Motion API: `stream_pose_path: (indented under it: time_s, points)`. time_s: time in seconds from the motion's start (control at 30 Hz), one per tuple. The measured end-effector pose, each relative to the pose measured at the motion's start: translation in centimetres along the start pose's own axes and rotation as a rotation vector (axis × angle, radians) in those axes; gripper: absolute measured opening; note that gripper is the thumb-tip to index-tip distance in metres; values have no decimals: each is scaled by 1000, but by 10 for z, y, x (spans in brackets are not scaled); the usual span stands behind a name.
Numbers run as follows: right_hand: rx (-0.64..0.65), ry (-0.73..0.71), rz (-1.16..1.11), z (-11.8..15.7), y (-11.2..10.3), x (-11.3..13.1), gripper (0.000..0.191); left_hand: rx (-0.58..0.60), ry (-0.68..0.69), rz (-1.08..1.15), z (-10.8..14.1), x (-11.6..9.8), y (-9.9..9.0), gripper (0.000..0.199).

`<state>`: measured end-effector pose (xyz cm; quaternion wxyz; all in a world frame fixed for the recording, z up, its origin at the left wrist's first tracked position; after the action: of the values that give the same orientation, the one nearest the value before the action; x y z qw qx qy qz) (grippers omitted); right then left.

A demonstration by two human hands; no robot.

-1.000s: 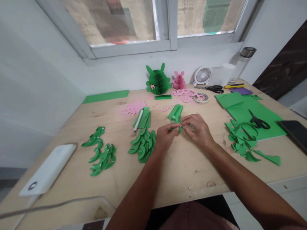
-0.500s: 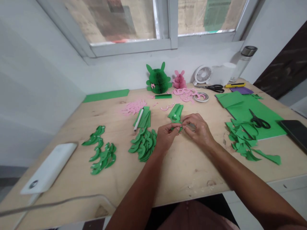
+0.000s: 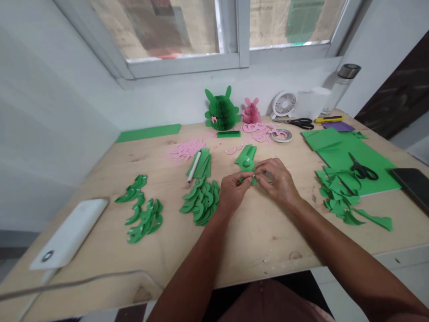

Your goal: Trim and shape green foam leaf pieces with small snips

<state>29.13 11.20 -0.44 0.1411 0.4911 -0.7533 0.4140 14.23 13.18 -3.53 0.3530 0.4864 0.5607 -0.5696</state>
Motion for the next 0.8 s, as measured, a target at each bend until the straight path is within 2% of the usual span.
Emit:
stream_pose_path:
  time_s: [0.27,0.8]
  points:
    - [13,-43,58,0,-1,1,3,1,-77,155,3,-8,1,18]
    - [56,-54,39,1,1,-1,6,18,-73,153,2,-8,2,16]
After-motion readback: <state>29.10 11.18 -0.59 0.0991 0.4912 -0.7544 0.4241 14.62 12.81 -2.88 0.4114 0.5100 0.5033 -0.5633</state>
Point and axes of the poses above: each hand's wrist, its own z-axis away from the middle knuckle, its own y-axis out of the palm, x = y × z, the point moved 1 cm from there along -z, towards the middle knuckle, and after that the axes turned 14 degrees about -z, right-handed, at the moved point
